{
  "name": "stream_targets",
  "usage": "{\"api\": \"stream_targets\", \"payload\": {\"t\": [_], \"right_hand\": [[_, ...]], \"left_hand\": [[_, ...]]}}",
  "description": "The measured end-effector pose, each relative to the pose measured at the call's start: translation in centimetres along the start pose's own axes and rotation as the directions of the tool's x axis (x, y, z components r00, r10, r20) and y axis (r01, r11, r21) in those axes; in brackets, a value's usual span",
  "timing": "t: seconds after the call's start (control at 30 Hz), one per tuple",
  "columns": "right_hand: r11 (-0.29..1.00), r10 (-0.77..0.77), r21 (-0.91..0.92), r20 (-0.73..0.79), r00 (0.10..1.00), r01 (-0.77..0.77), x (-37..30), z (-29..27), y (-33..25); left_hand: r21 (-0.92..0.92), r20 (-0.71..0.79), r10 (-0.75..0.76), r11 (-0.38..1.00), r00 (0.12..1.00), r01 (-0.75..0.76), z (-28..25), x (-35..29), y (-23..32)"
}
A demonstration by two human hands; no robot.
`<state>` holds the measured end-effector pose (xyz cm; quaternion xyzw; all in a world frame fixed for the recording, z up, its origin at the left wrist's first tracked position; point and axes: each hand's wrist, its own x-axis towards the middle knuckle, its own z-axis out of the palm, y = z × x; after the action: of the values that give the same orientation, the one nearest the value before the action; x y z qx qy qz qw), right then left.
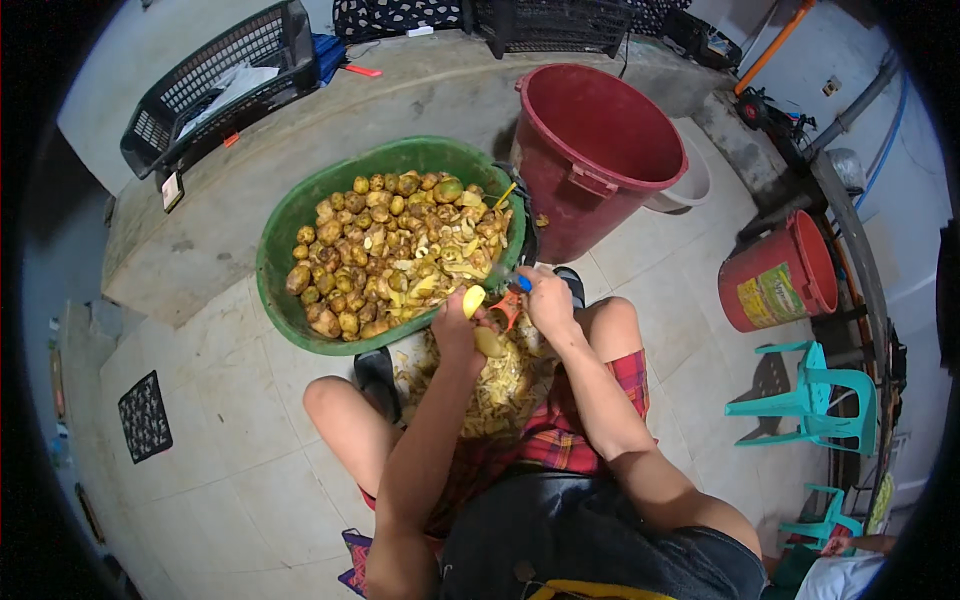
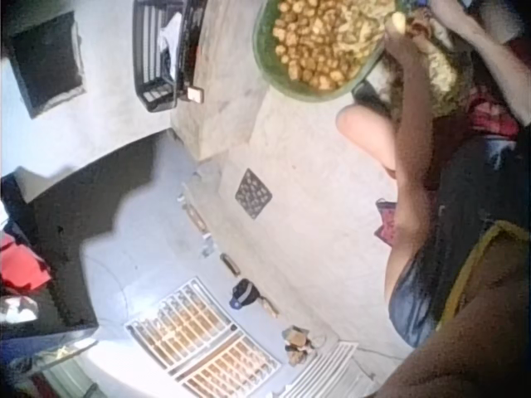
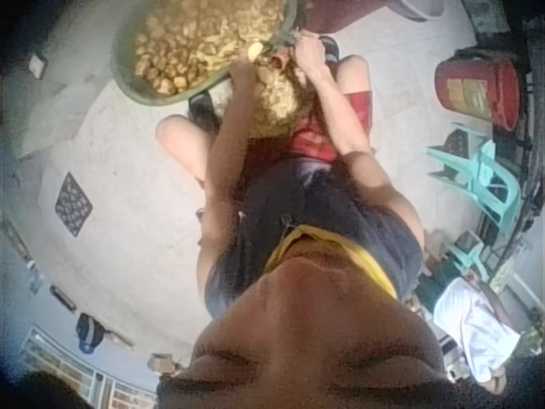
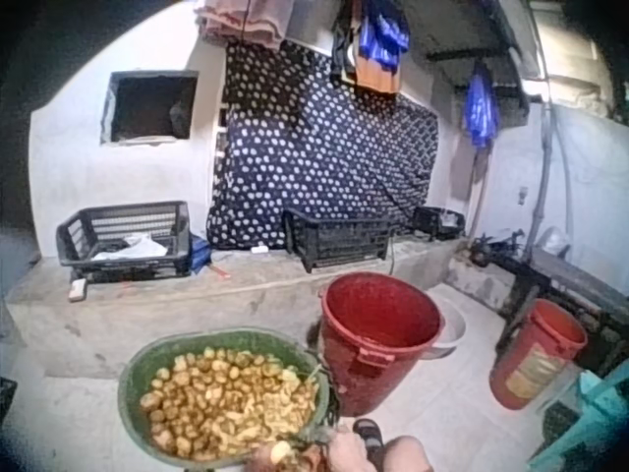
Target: The person peels small yellow produce items using a peeler held in their right hand, then places the peeled items into a red bucket.
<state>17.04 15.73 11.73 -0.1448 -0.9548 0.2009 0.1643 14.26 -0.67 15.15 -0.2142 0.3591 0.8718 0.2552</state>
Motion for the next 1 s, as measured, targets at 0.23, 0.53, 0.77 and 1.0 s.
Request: {"api": "stream_targets", "payload": {"t": [0.23,0.53,0.77,1.0], "right_hand": [[0.995,-0.099,-0.015,0.046,0.994,0.100,-0.9,0.5,-2.6],[0.951,-0.284,0.135,0.022,0.959,0.278,-1.7,0.9,-3.3],[0.989,0.128,-0.085,0.070,0.989,-0.121,-0.5,0.8,0.1],[0.985,-0.137,0.113,0.058,0.989,0.130,-1.5,0.5,-1.9]], "left_hand": [[-0.009,0.013,0.089,0.996,0.996,-0.089,-1.4,1.8,-1.0],[-0.030,0.089,0.046,0.999,0.995,-0.044,-1.7,2.1,-0.8],[-0.029,0.000,-0.015,0.999,1.000,0.015,-0.1,0.4,0.4],[-0.025,0.055,0.035,0.999,0.998,-0.034,-1.1,1.6,-0.1]]}}
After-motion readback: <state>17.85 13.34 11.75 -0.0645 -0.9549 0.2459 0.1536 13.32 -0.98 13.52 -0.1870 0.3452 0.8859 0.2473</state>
